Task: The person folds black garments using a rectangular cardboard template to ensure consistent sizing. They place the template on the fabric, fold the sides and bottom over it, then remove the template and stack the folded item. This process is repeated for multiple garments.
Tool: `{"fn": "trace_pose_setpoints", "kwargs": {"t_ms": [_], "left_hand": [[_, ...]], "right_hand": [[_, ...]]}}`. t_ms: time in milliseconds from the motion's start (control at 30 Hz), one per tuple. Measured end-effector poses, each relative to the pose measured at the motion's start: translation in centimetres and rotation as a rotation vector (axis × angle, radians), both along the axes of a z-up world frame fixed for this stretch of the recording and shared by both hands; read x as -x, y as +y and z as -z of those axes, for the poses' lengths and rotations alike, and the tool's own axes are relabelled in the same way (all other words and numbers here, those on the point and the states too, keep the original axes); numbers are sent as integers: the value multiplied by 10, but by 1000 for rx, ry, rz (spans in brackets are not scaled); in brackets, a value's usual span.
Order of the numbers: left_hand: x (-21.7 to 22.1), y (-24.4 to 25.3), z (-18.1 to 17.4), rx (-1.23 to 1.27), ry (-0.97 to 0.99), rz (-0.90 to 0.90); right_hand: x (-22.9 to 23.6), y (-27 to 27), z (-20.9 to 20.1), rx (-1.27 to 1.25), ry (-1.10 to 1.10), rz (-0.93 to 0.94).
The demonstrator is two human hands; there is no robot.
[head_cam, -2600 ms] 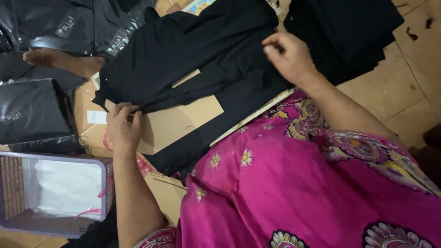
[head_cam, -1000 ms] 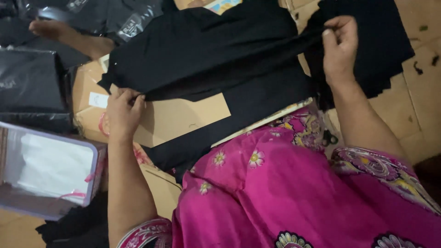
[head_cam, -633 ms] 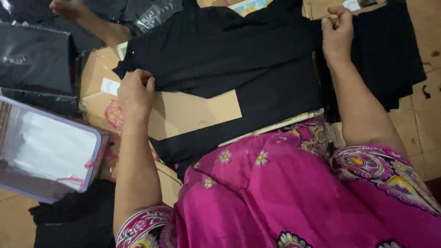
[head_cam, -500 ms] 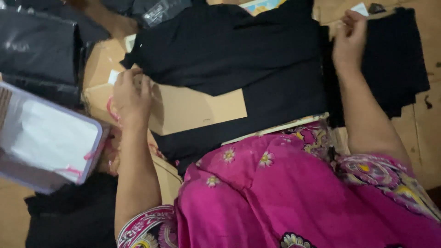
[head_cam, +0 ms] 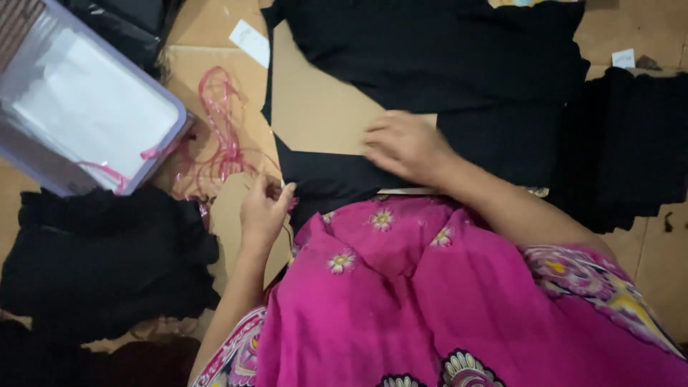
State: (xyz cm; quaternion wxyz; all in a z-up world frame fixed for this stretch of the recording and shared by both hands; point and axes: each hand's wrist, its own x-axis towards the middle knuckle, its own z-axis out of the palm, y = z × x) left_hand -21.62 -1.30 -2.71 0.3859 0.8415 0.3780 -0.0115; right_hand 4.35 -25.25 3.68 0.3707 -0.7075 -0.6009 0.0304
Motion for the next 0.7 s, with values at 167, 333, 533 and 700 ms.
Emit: {"fn": "trace_pose_setpoints", "kwargs": {"t_ms": [167,333,533,700], "left_hand": [[-6,-1,-9,-5,-13,-5],[-4,4,-5,-145,-160,59],[-6,-2,-17,-32,-194,42],[-12,3,-11,-165,-381,94]], "right_hand": [[21,63,21,45,-198,-92],[17,76,33,88,-280,-73],[17,74,31,141,-294,-10],[17,68,33,147,-301,30]]}}
